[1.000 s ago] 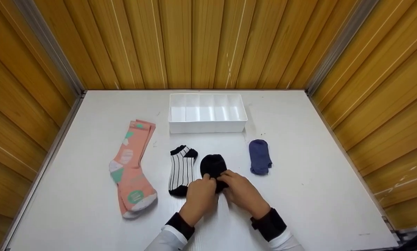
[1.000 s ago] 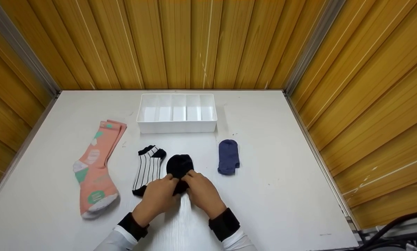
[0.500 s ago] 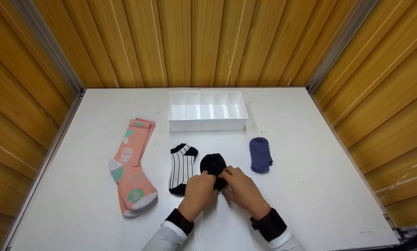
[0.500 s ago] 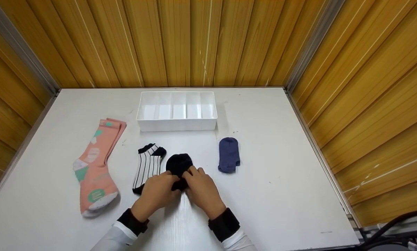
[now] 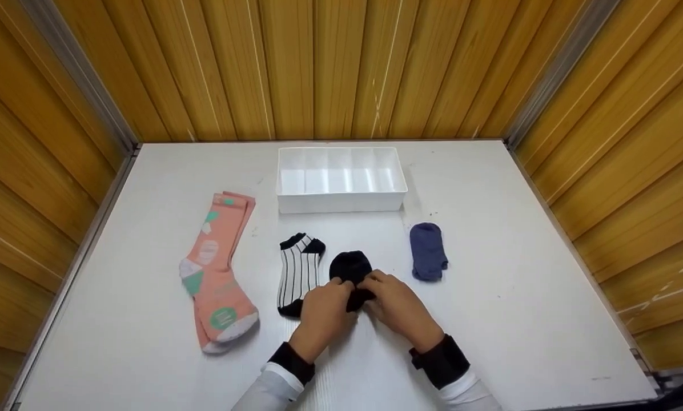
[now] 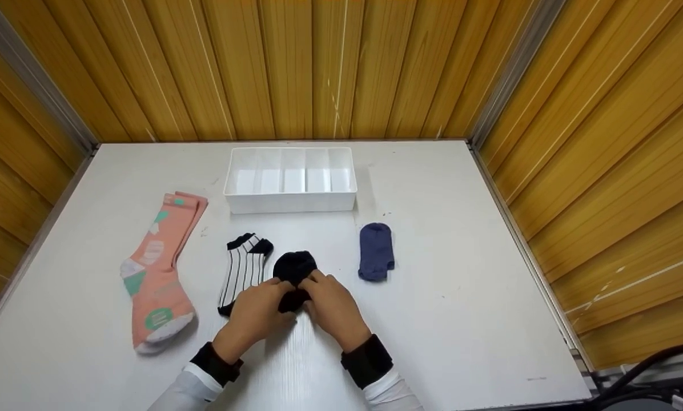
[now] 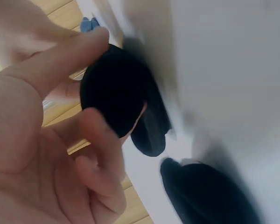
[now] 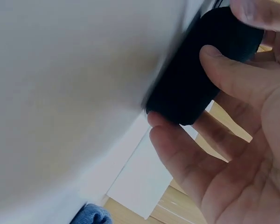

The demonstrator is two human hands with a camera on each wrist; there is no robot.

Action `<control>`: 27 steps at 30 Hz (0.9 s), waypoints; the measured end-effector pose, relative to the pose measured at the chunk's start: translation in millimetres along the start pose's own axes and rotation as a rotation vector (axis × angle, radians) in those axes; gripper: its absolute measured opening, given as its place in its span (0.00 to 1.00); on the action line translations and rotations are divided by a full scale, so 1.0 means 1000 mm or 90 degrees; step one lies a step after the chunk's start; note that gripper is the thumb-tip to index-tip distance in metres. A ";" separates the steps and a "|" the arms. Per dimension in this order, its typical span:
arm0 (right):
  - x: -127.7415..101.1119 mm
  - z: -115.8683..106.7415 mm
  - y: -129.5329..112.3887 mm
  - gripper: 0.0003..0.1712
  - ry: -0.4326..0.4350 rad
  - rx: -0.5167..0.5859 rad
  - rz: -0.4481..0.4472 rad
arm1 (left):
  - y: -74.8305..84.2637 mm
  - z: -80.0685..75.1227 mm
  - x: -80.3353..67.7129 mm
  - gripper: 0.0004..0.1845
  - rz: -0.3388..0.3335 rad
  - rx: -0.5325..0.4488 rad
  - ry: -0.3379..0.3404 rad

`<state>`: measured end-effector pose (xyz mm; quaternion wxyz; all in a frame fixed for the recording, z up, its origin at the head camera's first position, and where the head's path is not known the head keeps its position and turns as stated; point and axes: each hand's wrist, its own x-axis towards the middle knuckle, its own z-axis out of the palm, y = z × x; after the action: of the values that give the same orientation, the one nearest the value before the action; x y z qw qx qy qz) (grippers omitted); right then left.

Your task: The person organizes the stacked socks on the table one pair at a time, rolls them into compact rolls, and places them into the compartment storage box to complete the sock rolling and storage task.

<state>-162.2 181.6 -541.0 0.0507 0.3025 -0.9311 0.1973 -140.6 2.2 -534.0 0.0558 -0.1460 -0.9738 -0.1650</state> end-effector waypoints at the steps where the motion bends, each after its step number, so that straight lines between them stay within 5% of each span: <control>1: 0.001 0.000 0.000 0.16 0.000 -0.003 -0.001 | 0.000 0.000 0.000 0.17 0.000 0.003 0.005; 11: 0.001 -0.001 -0.005 0.17 0.035 -0.064 -0.034 | -0.004 -0.003 0.004 0.10 -0.003 -0.027 -0.001; 20: 0.008 -0.004 0.001 0.16 0.011 0.011 -0.014 | -0.007 -0.006 0.004 0.14 -0.003 -0.022 0.031; 27: 0.012 -0.002 0.002 0.15 0.004 0.006 -0.018 | -0.009 -0.004 0.004 0.15 -0.007 0.011 0.040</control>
<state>-173.0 177.4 -536.7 0.0548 0.3156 -0.9255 0.2018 -147.0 -5.8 -532.3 0.0868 -0.1348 -0.9738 -0.1613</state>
